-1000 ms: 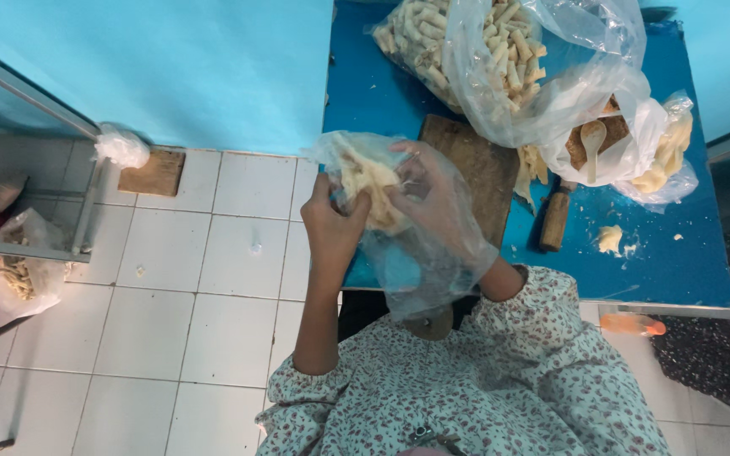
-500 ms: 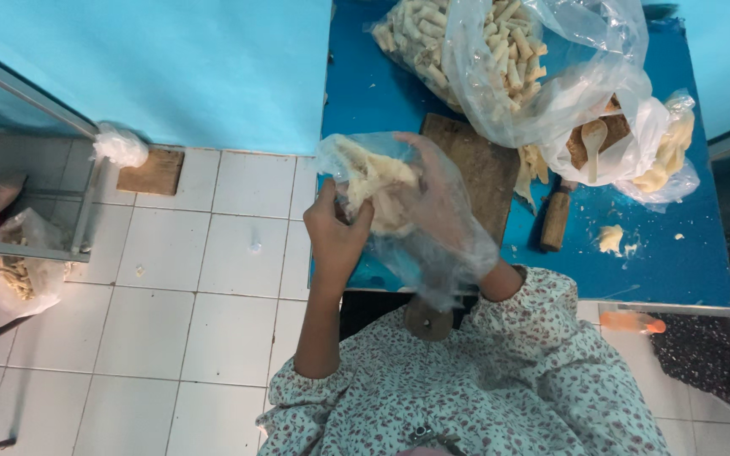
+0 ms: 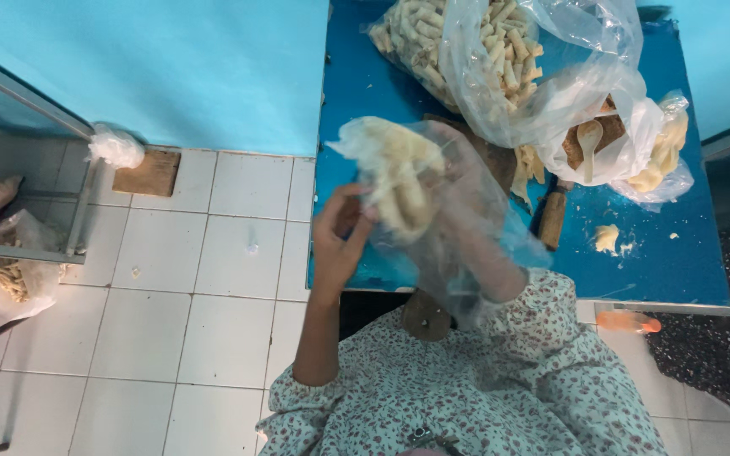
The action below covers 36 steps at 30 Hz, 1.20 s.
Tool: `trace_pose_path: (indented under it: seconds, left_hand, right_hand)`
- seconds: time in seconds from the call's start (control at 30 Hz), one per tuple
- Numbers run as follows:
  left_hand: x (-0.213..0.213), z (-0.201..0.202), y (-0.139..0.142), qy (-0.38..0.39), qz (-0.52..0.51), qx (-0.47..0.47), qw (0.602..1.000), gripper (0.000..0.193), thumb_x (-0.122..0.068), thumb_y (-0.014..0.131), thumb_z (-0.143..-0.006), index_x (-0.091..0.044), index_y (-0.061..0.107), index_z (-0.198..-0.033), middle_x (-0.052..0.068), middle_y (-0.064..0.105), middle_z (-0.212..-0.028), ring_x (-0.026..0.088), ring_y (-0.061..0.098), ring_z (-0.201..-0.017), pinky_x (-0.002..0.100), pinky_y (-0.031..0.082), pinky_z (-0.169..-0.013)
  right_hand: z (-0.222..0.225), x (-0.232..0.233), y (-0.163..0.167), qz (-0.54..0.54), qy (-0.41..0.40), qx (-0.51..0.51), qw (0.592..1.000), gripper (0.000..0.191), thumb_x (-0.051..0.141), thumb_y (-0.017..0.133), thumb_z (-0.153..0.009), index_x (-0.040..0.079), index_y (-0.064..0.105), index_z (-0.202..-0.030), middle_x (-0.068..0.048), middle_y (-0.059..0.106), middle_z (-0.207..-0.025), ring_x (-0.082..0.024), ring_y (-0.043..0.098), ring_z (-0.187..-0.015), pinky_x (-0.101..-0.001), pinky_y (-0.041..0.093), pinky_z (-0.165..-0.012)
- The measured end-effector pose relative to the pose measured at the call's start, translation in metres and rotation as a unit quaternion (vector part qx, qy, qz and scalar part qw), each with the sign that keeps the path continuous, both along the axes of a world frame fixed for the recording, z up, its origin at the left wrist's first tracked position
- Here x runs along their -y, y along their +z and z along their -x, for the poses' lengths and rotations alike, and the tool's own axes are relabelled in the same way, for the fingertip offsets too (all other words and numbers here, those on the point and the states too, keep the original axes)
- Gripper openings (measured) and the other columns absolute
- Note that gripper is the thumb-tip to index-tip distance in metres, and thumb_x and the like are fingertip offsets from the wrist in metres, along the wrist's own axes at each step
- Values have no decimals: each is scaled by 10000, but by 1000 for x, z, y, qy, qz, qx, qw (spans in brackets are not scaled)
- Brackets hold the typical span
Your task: The person folds small square dough wrappers over filling by hand on a wooden board, pressing the edges to seal each piece, and sets finished pieces aside. They then stack round flat dough discs on the table and continue folding more wrappers, occasionally brushing scraps aside.
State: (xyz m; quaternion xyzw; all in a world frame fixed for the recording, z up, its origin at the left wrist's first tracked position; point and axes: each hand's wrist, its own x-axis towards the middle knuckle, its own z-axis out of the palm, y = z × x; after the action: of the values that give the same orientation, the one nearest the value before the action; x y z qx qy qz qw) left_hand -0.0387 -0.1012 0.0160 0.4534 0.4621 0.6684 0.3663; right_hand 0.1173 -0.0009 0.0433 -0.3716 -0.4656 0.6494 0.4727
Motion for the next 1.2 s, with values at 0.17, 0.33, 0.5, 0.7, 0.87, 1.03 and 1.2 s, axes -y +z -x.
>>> trace_pose_path:
  seconds: [0.17, 0.33, 0.5, 0.7, 0.87, 1.03, 1.2]
  left_hand:
    - [6, -34, 8, 32, -82, -285, 955, 437, -186, 757, -955, -79, 654, -1367, 136, 637, -1446, 304, 572, -1337, 454, 490, -1125]
    - [6, -56, 2, 97, -84, -359, 925, 477, -248, 778, -935, -142, 648, -1382, 125, 555, -1522, 325, 488, -1378, 442, 400, -1169]
    - [-4, -45, -12, 55, -82, 33, 995, 788, -291, 716, -1001, -115, 285, -1637, 176, 377, -1636, 320, 426, -1505, 447, 382, -1259]
    - [-8, -15, -24, 19, -4, 151, 988, 818, -137, 698, -950, -59, 221, -1610, 179, 521, -1433, 263, 560, -1292, 405, 504, -1083]
    - [-11, 0, -47, 77, 2, 121, 990, 506, -24, 559, -1029, 22, 469, -1524, 171, 609, -1411, 229, 598, -1265, 351, 486, -1092]
    - [-27, 19, -59, 132, 33, 272, 953, 437, 27, 497, -991, 40, 542, -1426, 193, 633, -1354, 257, 635, -1202, 377, 518, -1037]
    - [-30, 45, -51, 114, -46, 257, 959, 449, 20, 480, -1006, 34, 523, -1453, 190, 598, -1405, 266, 603, -1280, 398, 499, -1119]
  right_hand:
    - [-34, 1, -29, -272, 56, 63, 958, 494, 132, 572, -1052, -65, 397, -1470, -197, 565, -1349, -279, 599, -1177, -380, 535, -989]
    - [-56, 11, -37, -288, 42, 171, 941, 388, 155, 492, -1127, -47, 532, -1456, -180, 603, -1396, -289, 609, -1233, -404, 509, -1049]
    - [-31, 5, -20, -145, 34, 60, 987, 551, -57, 700, -894, 48, 503, -1397, -107, 675, -1273, -201, 691, -1088, -323, 604, -898]
    - [-18, 31, 0, -154, 37, 131, 979, 452, -80, 689, -923, 22, 577, -1349, -101, 654, -1297, -199, 683, -1161, -304, 598, -968]
    - [-31, 24, -13, 0, 64, -32, 997, 501, -14, 719, -900, 14, 590, -1384, -99, 641, -1346, -208, 651, -1202, -329, 556, -1021]
    - [-67, 44, -14, -23, 164, 150, 975, 509, 79, 751, -876, 44, 616, -1366, -114, 701, -1312, -225, 707, -1144, -360, 605, -957]
    - [-116, 106, 8, 22, 188, 155, 970, 658, 61, 662, -826, -12, 543, -1468, -88, 648, -1432, -167, 646, -1206, -305, 537, -984]
